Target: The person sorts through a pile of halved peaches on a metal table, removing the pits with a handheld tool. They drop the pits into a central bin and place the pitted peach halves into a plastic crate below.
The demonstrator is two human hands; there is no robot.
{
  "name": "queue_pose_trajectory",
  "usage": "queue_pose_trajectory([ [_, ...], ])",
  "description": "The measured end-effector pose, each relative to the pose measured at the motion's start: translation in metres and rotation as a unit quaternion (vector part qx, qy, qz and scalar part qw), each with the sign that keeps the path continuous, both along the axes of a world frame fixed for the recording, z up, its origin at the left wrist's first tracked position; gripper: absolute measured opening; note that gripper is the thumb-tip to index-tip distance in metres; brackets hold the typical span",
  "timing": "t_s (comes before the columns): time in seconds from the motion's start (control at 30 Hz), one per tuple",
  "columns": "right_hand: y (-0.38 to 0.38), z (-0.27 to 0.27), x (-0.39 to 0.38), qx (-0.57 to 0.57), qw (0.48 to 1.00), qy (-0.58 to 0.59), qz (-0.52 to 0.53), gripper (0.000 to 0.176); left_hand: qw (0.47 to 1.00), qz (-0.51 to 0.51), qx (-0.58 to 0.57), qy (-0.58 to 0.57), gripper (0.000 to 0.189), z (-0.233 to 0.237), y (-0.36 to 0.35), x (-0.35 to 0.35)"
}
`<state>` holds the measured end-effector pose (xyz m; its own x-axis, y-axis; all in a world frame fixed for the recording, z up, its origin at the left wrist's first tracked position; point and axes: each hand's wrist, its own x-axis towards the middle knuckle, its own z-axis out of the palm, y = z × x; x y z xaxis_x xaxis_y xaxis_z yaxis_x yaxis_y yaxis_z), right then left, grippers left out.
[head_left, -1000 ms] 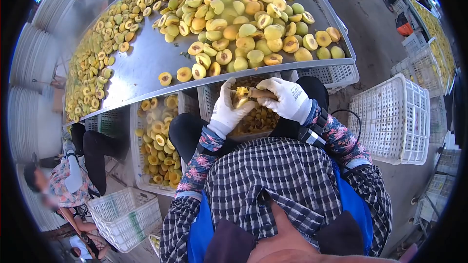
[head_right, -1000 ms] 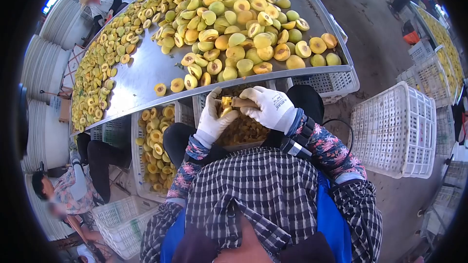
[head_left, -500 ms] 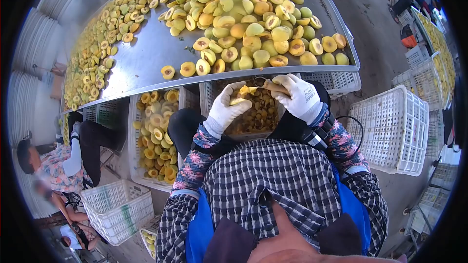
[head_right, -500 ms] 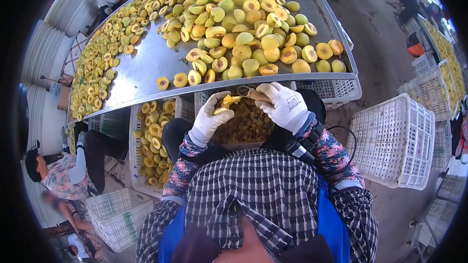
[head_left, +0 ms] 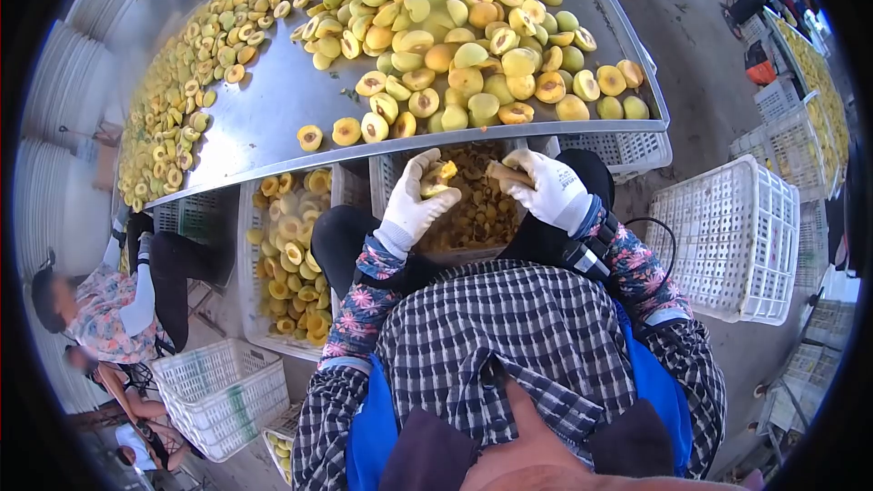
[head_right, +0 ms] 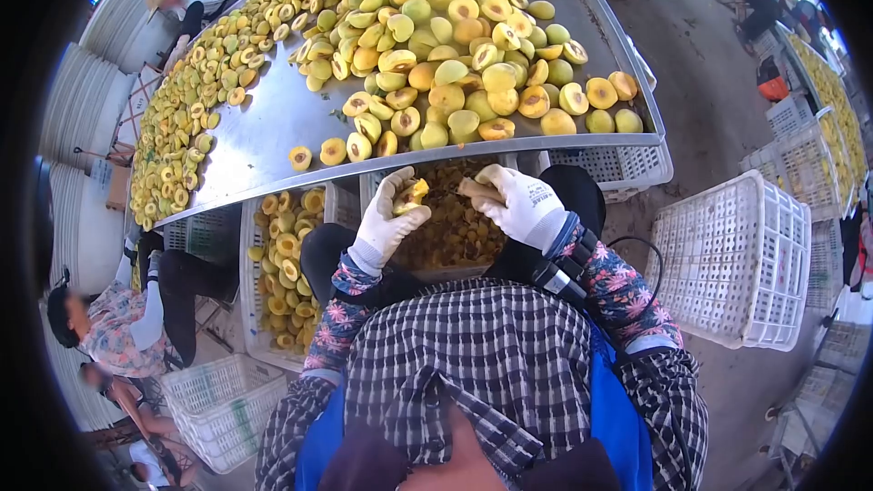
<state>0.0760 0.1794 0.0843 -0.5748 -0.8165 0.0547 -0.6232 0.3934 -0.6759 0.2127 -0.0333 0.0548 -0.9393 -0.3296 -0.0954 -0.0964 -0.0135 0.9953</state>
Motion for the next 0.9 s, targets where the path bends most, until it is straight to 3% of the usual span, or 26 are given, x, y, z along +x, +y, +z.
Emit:
queue_pose_trajectory([
  [0.07,-0.007,0.005,0.005,-0.165,0.959,-0.231,0.017,0.029,0.999,-0.015,-0.038,0.004,0.066,0.009,0.003,-0.002],
  [0.1,-0.009,0.009,0.006,-0.166,0.959,-0.231,0.015,0.029,0.999,-0.023,-0.037,0.005,0.065,0.007,0.002,-0.003],
  [0.2,-0.013,0.018,0.008,-0.076,0.994,-0.032,0.065,0.030,0.997,-0.064,0.046,0.021,0.062,0.011,0.000,0.000],
  [0.23,-0.013,0.016,0.008,-0.102,0.989,-0.075,0.071,0.031,0.997,-0.063,0.045,0.021,0.062,0.015,0.001,0.002],
  [0.33,-0.017,0.014,0.011,-0.082,0.990,-0.065,0.098,0.031,0.989,-0.032,0.141,0.032,0.057,0.016,0.008,0.003],
  [0.4,-0.021,0.006,0.016,-0.084,0.990,-0.053,0.099,0.031,0.981,0.078,0.161,0.070,0.063,0.003,0.017,-0.005],
  [0.6,-0.027,0.000,0.025,-0.063,0.966,-0.236,0.080,0.027,0.967,0.144,0.196,0.071,0.055,-0.023,0.024,-0.022],
  [0.67,-0.030,-0.007,0.029,-0.062,0.969,-0.223,0.091,0.028,0.937,0.244,0.229,0.103,0.054,-0.014,0.033,-0.029],
  [0.7,-0.032,-0.008,0.032,-0.064,0.947,-0.304,0.082,0.028,0.925,0.272,0.251,0.091,0.047,-0.012,0.032,-0.034],
  [0.73,-0.032,-0.007,0.031,-0.065,0.947,-0.304,0.081,0.028,0.925,0.271,0.251,0.091,0.047,-0.017,0.026,-0.034],
  [0.8,-0.030,-0.003,0.030,-0.072,0.957,-0.270,0.082,0.028,0.880,0.201,0.424,0.070,0.038,-0.030,0.013,-0.033],
  [0.83,-0.030,-0.006,0.028,-0.072,0.957,-0.270,0.083,0.028,0.859,0.229,0.456,0.039,0.033,-0.033,0.012,-0.034],
  [0.9,-0.030,-0.014,0.026,-0.166,0.965,-0.202,0.035,0.027,0.833,0.195,0.517,0.024,0.034,-0.034,0.004,-0.032],
])
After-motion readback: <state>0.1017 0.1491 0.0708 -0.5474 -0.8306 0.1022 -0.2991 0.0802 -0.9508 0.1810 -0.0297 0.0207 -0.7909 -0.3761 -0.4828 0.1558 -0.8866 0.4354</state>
